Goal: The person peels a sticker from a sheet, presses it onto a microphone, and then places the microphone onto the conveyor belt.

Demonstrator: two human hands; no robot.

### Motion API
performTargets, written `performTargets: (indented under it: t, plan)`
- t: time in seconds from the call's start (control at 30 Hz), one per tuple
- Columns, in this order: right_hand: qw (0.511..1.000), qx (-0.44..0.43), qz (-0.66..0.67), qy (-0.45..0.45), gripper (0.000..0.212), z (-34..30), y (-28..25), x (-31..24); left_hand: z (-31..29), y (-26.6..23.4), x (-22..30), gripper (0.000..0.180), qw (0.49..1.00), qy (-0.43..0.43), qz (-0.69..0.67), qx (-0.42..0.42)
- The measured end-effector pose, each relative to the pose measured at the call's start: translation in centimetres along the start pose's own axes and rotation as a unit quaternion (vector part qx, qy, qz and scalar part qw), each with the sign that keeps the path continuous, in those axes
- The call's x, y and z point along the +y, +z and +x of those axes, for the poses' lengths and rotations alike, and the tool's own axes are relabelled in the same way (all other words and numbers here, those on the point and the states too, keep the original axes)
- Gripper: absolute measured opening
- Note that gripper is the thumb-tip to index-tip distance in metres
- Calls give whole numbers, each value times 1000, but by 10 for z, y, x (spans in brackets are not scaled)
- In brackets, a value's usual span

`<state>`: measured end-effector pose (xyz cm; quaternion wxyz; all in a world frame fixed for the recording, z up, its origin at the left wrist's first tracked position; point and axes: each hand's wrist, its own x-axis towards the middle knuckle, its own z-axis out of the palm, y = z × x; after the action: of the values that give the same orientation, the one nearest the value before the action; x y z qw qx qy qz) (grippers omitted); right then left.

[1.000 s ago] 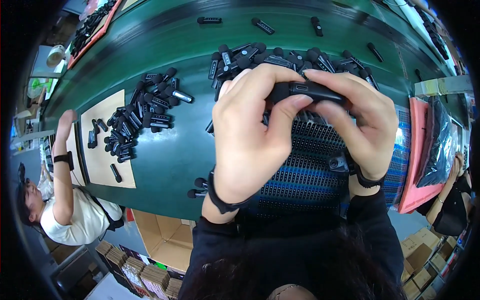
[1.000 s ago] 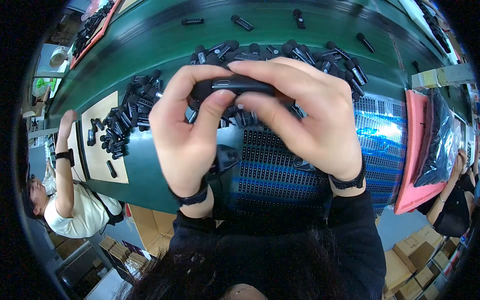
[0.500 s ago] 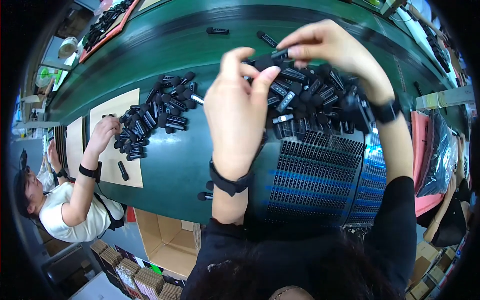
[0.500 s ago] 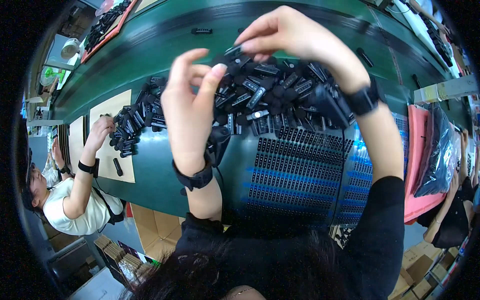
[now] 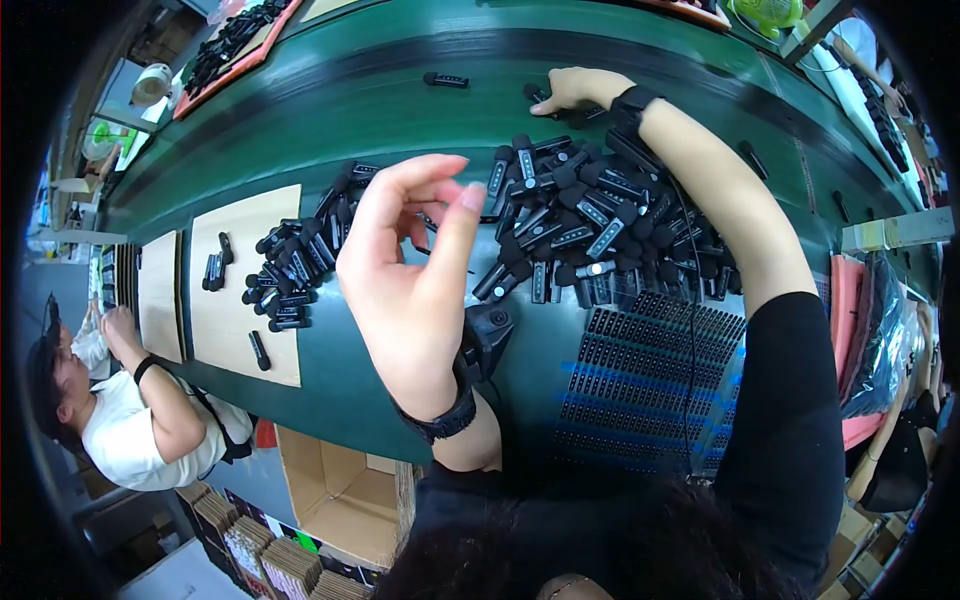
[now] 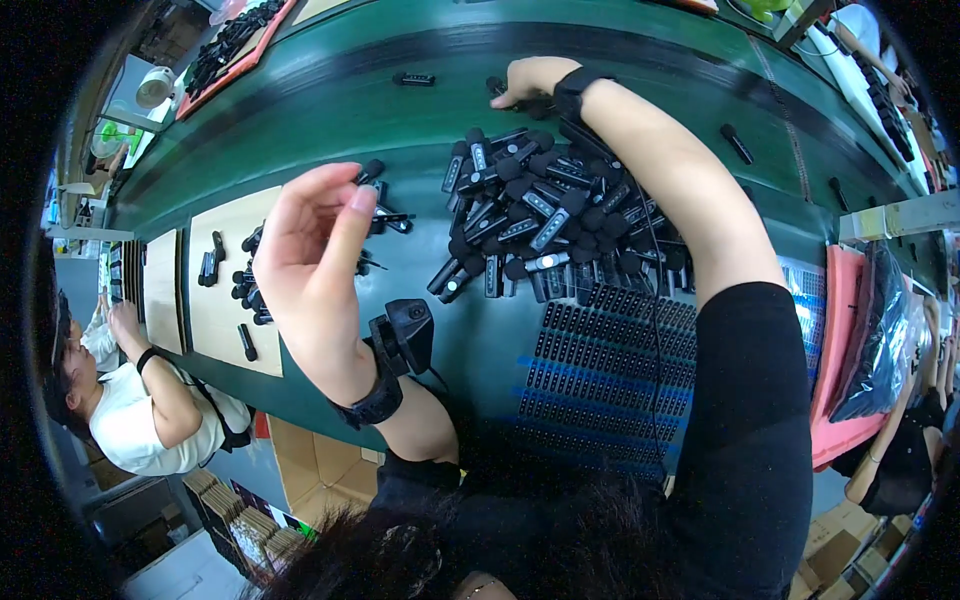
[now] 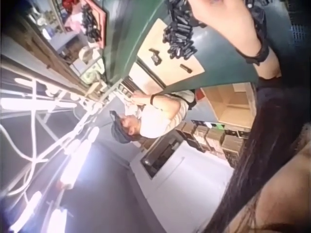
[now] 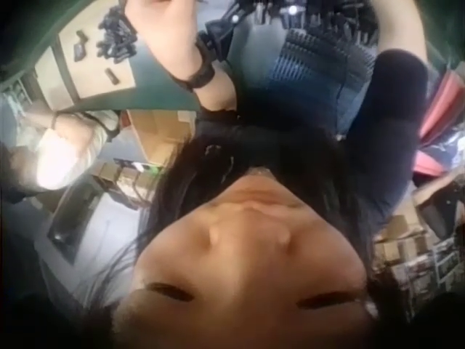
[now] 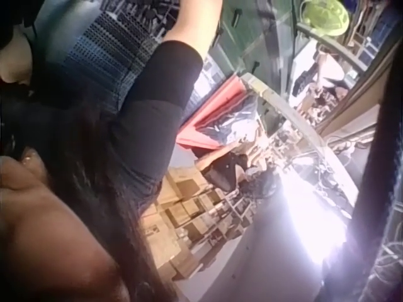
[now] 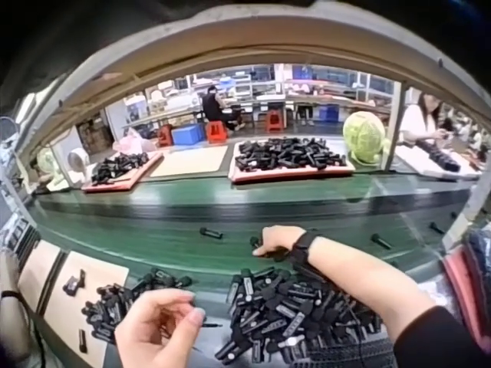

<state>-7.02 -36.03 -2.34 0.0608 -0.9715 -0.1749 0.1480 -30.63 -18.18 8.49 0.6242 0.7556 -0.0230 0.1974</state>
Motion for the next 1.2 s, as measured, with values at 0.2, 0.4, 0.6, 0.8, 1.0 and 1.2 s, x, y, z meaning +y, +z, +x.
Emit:
performTargets:
  t: [0.2,0.4,0.6,0.8,1.0,1.2]
  plan:
    - [985,-27,143,93,31,-32,-51,-20,-6,-1,8,21,997,5,-67,-30]
    - [893,341,245,-165,22,-196,-87,-47,-18,12,29,34,963,-49,-258,-63]
    - [846,378,334,-171,28,-267,-34,-69,-26,32,31,41,923,-95,-349,-134]
    - [831,402,347,-165,32,-285,-22,-70,-31,48,29,44,918,-91,-351,-162]
    - [848,391,328,-143,33,-294,-25,-71,-32,52,26,44,916,-97,-348,-177]
    - [853,392,308,-152,35,-296,-26,-70,-31,52,27,44,916,-101,-339,-187]
